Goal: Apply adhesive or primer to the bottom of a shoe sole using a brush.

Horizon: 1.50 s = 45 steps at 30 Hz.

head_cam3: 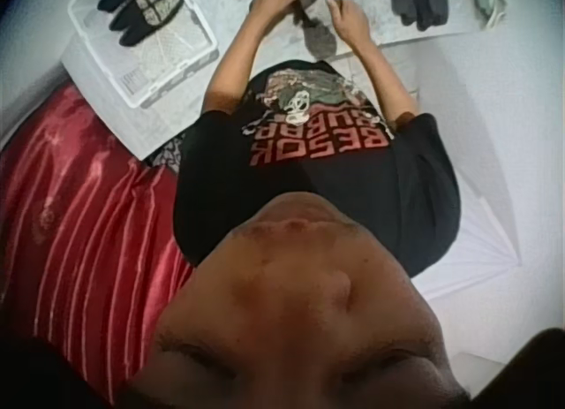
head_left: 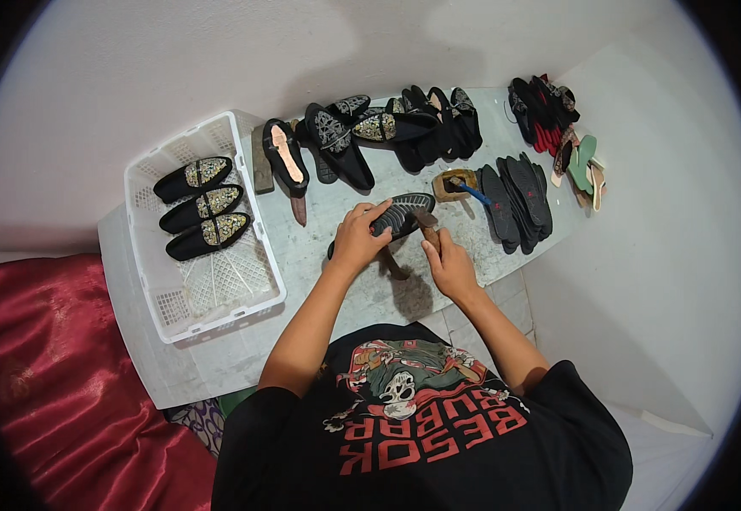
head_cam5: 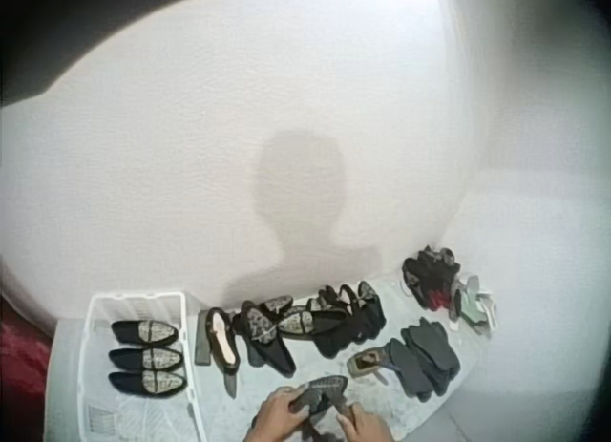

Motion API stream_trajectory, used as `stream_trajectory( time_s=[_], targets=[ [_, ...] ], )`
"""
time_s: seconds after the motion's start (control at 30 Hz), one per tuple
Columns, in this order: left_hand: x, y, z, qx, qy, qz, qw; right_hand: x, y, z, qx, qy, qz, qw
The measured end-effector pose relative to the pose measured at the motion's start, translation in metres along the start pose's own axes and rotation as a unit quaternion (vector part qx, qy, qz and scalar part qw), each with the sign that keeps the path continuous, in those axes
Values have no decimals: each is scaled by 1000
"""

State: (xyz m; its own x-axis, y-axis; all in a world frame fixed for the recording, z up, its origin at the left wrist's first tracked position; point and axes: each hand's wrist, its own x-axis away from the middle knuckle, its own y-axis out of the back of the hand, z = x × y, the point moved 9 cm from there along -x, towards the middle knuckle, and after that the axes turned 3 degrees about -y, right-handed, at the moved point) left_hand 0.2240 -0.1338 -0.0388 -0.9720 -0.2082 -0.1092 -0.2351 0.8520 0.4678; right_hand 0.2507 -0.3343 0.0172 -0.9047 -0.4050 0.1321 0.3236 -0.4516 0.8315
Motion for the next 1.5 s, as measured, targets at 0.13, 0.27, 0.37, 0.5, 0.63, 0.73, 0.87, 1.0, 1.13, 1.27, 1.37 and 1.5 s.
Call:
stream_trajectory(
  time_s=[0.13,0.27,0.37,0.5,0.63,0.73,0.87,1.0,1.13,1.27,1.37,1.5],
  targets=[
    [1,-2,1,5,13,-10,1000,-5,6,5,5,-18,13,1000],
    [4,-5,6,-12,17,-13,1000,-17,25,18,-30,-21,39,999],
    [6,-6,4,-16,20,-17,1000,-19,36,29,-85,0,-13,996],
    [5,-9,3,-11,31,-17,999,-21,7,4,-42,14,-20,999],
    [6,-10,3,-30,35,-20,999,-25,2,1,-10,-2,4,1000],
    [5,-9,4,-35,32,-35,998,-31,6,9,1,9,24,1000],
    [8,-12,-10,-102,36,-44,993,-31,19,10,3,-16,53,998],
    [9,-11,-13,-100,19,-61,993,-12,23,-5,-37,3,-7,999],
    [8,-13,-11,-90,13,-68,994,-8,13,-19,-26,8,-8,1000],
    [9,-10,-15,-103,17,-65,992,-16,19,-14,-22,-4,17,1000],
    [11,-11,-11,-103,26,-61,992,-22,27,-8,-35,-20,51,998],
    [10,-12,-15,-101,10,-67,993,-30,33,2,-49,-4,4,999]
  ],
)
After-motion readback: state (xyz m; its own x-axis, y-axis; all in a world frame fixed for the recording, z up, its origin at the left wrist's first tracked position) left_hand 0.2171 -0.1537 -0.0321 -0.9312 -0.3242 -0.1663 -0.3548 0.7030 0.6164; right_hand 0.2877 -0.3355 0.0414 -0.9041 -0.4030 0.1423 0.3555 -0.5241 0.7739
